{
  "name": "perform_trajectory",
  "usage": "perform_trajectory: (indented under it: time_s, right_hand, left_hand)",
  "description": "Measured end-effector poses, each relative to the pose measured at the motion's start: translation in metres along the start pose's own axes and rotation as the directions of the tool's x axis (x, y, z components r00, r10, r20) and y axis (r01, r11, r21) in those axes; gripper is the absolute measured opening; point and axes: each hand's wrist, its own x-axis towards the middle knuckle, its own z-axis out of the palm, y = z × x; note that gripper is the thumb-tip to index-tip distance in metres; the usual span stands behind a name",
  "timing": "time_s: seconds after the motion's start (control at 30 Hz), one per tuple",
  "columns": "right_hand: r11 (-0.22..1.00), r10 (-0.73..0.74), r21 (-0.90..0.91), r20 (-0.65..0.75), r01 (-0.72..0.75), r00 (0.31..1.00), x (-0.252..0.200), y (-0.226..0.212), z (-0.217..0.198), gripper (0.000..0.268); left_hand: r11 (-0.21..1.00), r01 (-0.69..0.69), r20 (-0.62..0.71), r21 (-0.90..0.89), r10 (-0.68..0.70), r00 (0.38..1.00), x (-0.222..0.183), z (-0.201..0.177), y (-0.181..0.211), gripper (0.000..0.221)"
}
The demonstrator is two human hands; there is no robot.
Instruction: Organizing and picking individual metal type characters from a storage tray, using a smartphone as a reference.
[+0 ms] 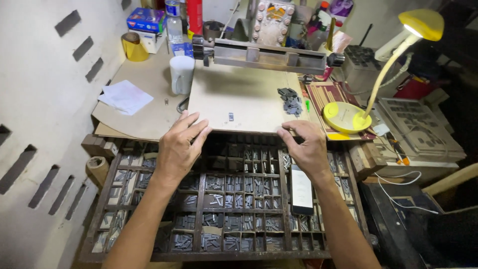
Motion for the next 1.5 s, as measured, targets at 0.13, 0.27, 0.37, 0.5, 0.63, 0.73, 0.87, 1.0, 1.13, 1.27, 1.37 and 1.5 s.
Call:
perform_trajectory:
  time_s: [0.13, 0.27, 0.37, 0.5, 0.63, 0.73, 0.87, 1.0, 1.13, 1.27, 1.37, 1.5]
  right_hand:
    - [0.978, 0.185, 0.081, 0.080, -0.191, 0.980, 0.006, 0.012, -0.006, 0.012]
    - [0.933, 0.354, 0.042, 0.073, -0.358, 0.932, 0.020, 0.017, -0.018, 0.018]
    - [0.927, 0.375, -0.066, 0.114, -0.369, 0.920, 0.040, 0.021, -0.014, 0.022]
    - [0.847, 0.516, -0.305, 0.277, -0.435, 0.811, 0.070, 0.035, -0.005, 0.047]
    - [0.849, 0.492, -0.339, 0.228, -0.405, 0.841, 0.077, 0.033, 0.007, 0.030]
    - [0.879, 0.443, -0.267, 0.150, -0.395, 0.884, 0.071, 0.024, 0.007, 0.023]
    - [0.951, 0.306, -0.092, 0.149, -0.294, 0.940, 0.074, -0.014, 0.010, 0.025]
    - [0.862, 0.423, 0.095, 0.407, -0.498, 0.809, 0.086, -0.080, 0.008, 0.008]
    - [0.817, 0.472, 0.026, 0.546, -0.576, 0.693, 0.092, -0.094, 0.016, 0.012]
    - [0.792, 0.545, -0.089, 0.547, -0.604, 0.636, 0.088, -0.078, 0.014, 0.014]
    - [0.818, 0.522, -0.075, 0.512, -0.570, 0.682, 0.084, -0.059, 0.012, 0.011]
    - [0.882, 0.437, -0.029, 0.420, -0.470, 0.795, 0.068, -0.048, 0.010, 0.027]
  left_hand:
    - [1.000, -0.003, -0.028, 0.027, 0.004, 1.000, -0.002, -0.002, 0.005, 0.022]
    - [1.000, -0.018, -0.110, 0.002, 0.018, 0.994, -0.018, -0.009, 0.009, 0.041]
    - [0.996, -0.003, -0.070, 0.085, 0.009, 0.997, -0.070, -0.016, -0.001, 0.043]
    - [0.994, -0.010, 0.051, 0.112, 0.004, 0.999, -0.141, -0.022, -0.021, 0.044]
    - [0.981, 0.131, 0.055, 0.142, -0.140, 0.989, -0.203, -0.031, -0.045, 0.043]
    - [0.974, 0.174, 0.065, 0.145, -0.185, 0.981, -0.230, -0.036, -0.053, 0.043]
    - [0.974, 0.154, 0.033, 0.165, -0.161, 0.986, -0.234, -0.038, -0.054, 0.041]
    - [0.967, 0.117, 0.048, 0.228, -0.131, 0.990, -0.239, -0.033, -0.057, 0.045]
    - [0.971, 0.138, 0.039, 0.195, -0.149, 0.988, -0.242, -0.034, -0.056, 0.042]
    - [0.971, 0.149, 0.048, 0.189, -0.161, 0.986, -0.241, -0.036, -0.057, 0.041]
    - [0.969, 0.139, 0.066, 0.206, -0.155, 0.986, -0.244, -0.035, -0.059, 0.040]
    - [0.973, 0.144, 0.097, 0.180, -0.163, 0.982, -0.225, -0.046, -0.046, 0.036]
